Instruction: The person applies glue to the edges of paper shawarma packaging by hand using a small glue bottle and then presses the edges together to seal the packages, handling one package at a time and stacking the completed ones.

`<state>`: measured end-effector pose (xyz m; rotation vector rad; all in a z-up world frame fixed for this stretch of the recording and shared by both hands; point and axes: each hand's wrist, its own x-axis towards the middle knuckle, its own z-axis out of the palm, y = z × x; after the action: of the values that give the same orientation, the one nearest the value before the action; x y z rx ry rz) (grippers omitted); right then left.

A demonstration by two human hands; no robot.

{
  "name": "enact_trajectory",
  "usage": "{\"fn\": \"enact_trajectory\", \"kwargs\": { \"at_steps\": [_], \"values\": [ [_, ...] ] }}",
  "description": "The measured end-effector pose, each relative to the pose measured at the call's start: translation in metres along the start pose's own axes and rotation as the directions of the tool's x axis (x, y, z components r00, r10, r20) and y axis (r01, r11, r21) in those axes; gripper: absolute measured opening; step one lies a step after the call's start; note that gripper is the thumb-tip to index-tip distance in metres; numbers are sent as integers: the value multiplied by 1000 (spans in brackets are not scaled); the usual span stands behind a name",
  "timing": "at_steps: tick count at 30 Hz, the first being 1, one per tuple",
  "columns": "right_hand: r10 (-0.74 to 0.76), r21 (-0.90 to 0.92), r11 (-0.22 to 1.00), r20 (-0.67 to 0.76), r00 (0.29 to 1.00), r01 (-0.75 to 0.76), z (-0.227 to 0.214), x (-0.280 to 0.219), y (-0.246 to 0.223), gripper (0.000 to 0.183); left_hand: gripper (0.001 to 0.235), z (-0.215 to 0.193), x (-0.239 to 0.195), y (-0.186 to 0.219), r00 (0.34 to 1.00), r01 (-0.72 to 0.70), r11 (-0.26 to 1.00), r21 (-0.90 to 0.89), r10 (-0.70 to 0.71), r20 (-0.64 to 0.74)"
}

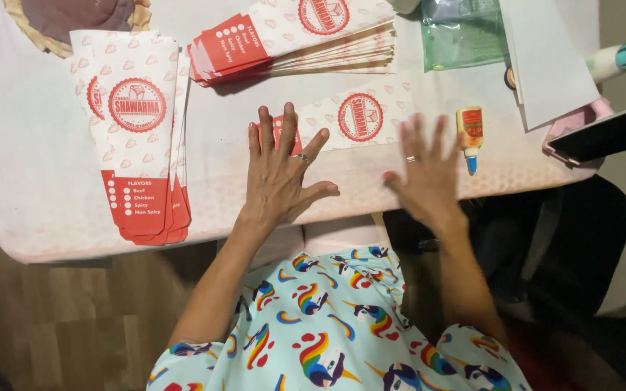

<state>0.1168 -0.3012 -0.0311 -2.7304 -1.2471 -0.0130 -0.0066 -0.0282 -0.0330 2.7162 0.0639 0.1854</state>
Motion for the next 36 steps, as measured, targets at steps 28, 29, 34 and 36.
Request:
{"fn": "enact_trajectory", "kwargs": {
  "at_steps": [28,29,34,36],
  "values": [
    [-337,27,906,-559,758,423,-13,145,-27,33,52,-106,-81,-132,655,561,826,-54,-483,-582],
    [-338,29,905,-554,761,424,-14,128,-32,33,52,-105,-75,-122,654,564,824,-57,-488,-578],
    [-196,299,909,-311,930,291,-4,64,-5,47,39,-81,-34,-66,765,127,986,-106,-165,-622],
    [113,588,801,-332,936,111,-39,56,-16,45,29,-70,-20,-44,837,-50,986,-161,-47,-544]
  ]
}}
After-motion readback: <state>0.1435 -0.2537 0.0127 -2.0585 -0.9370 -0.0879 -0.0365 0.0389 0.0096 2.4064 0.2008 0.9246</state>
